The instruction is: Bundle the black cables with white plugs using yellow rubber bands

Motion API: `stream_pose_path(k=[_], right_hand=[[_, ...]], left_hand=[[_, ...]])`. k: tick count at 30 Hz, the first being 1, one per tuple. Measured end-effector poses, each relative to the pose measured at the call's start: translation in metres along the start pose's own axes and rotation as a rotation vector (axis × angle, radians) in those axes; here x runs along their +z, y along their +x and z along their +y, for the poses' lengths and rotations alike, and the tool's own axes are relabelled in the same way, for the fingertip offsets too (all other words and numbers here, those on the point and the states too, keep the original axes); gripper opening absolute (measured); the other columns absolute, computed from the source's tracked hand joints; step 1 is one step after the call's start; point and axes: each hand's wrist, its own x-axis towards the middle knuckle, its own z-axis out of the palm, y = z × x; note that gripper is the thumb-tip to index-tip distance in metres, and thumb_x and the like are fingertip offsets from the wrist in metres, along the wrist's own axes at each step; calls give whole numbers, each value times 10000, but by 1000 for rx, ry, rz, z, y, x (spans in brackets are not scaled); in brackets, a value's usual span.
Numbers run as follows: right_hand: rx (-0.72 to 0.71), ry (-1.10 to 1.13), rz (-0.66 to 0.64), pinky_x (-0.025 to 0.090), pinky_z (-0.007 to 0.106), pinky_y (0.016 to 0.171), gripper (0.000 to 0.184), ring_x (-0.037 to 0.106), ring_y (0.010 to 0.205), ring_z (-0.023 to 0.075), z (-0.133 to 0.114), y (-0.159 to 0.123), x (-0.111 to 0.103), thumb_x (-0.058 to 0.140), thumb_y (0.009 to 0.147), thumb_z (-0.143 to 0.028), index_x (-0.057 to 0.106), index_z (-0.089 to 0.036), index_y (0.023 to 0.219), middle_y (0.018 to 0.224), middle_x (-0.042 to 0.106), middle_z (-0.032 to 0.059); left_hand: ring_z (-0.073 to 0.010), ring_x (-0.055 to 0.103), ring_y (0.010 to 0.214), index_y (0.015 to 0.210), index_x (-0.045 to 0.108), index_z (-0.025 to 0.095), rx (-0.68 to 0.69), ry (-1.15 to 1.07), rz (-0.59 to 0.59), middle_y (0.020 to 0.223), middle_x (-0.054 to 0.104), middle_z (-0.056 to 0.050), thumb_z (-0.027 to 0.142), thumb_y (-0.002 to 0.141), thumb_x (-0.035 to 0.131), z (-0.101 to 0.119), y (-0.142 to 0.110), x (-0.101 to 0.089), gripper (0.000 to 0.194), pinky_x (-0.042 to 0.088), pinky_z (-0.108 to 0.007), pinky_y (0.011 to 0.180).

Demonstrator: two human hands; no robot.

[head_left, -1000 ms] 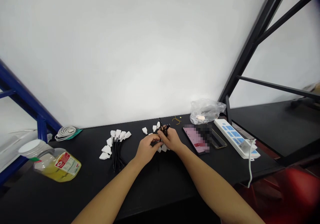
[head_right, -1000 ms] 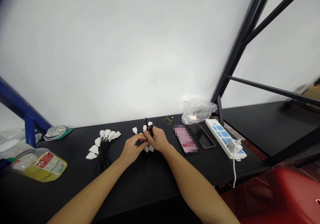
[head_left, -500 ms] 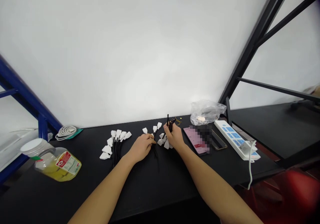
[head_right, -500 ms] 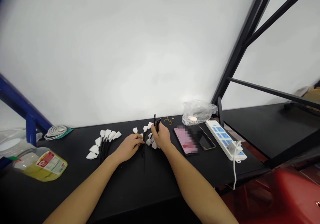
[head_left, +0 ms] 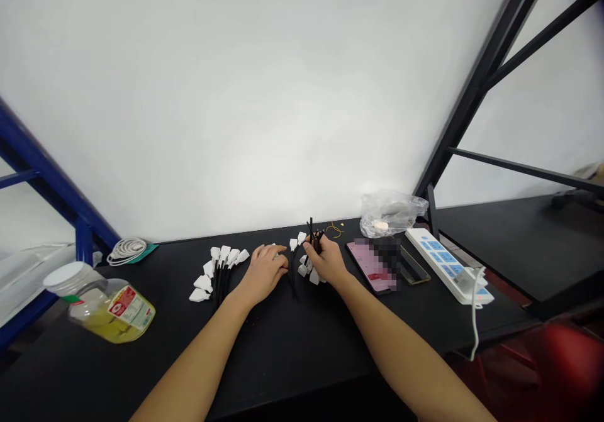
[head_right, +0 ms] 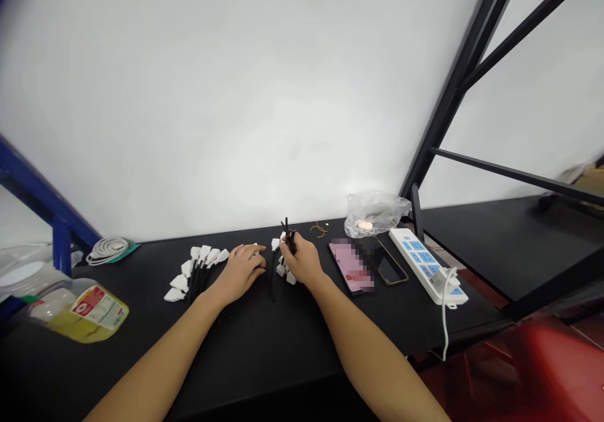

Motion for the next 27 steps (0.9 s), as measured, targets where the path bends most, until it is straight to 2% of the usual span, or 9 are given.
stream_pose_path(k=[2, 5, 8, 10, 13, 19, 22, 24, 27], right_hand=[[0, 2, 4, 435, 260, 659, 171, 648, 703, 174, -1, 0, 0, 549, 915, -358, 647, -221, 941, 782, 693, 16], [-13, 26, 1, 442, 258, 669, 166, 642, 704, 168, -1, 0, 0, 554, 917, -354, 645, -217, 933, 775, 684, 12], [-76, 69, -36, 454, 252, 675, 159, 630, 699, 157, -1, -2, -1, 559, 914, -340, 645, -210, 947, 783, 680, 11], [-143, 102, -90, 462, 251, 685, 161, 625, 706, 153, 0, -3, -2, 546, 920, -332, 641, -206, 953, 797, 680, 15], [-194, 129, -148, 475, 262, 713, 188, 629, 736, 159, 0, -6, -5, 505, 938, -336, 640, -207, 961, 821, 679, 23], [-132, 196, -198, 516, 309, 748, 291, 638, 774, 184, -1, -7, -5, 471, 952, -444, 644, -211, 943, 836, 689, 46], [-106, 144, -187, 509, 294, 706, 249, 629, 733, 178, -3, -7, -4, 547, 919, -445, 646, -219, 884, 802, 690, 35], [-100, 95, -151, 496, 284, 703, 250, 627, 727, 174, -4, -6, -3, 524, 938, -422, 640, -219, 849, 785, 686, 33], [-85, 45, -86, 478, 277, 705, 306, 627, 722, 176, -4, -4, -5, 463, 970, -418, 630, -211, 819, 763, 673, 34]], left_hand=[[-263, 560, 1185, 921, 622, 227, -65, -142, 108, 1216, 658, -68, 225, 933, 553, 1, 2, -2, 70, 344, -527, 1084], [-202, 634, 956, 940, 603, 207, -257, -452, 283, 1012, 687, -58, 314, 944, 539, 8, 5, 4, 124, 484, -377, 902], [-151, 600, 764, 883, 613, 189, -364, -653, 361, 869, 643, -25, 366, 903, 594, 23, 9, 16, 179, 486, -278, 722], [-128, 548, 677, 844, 633, 180, -370, -703, 331, 770, 598, 0, 377, 880, 622, 35, 10, 21, 201, 451, -249, 646], [-116, 503, 615, 829, 656, 170, -354, -739, 226, 667, 563, 20, 379, 874, 627, 45, 9, 25, 216, 417, -238, 600], [-135, 591, 605, 901, 676, 157, -401, -846, 149, 648, 636, 1, 420, 894, 610, 41, 6, 27, 272, 476, -256, 610], [-158, 660, 675, 1004, 686, 154, -358, -929, 88, 736, 694, -30, 413, 910, 590, 41, 6, 27, 292, 533, -289, 677], [-173, 685, 725, 1064, 684, 155, -331, -934, 60, 823, 718, -55, 394, 919, 574, 39, 6, 25, 301, 557, -313, 711], [-184, 678, 795, 1055, 703, 184, -262, -676, 50, 923, 713, -67, 306, 932, 531, 25, 4, 15, 244, 554, -335, 765]])
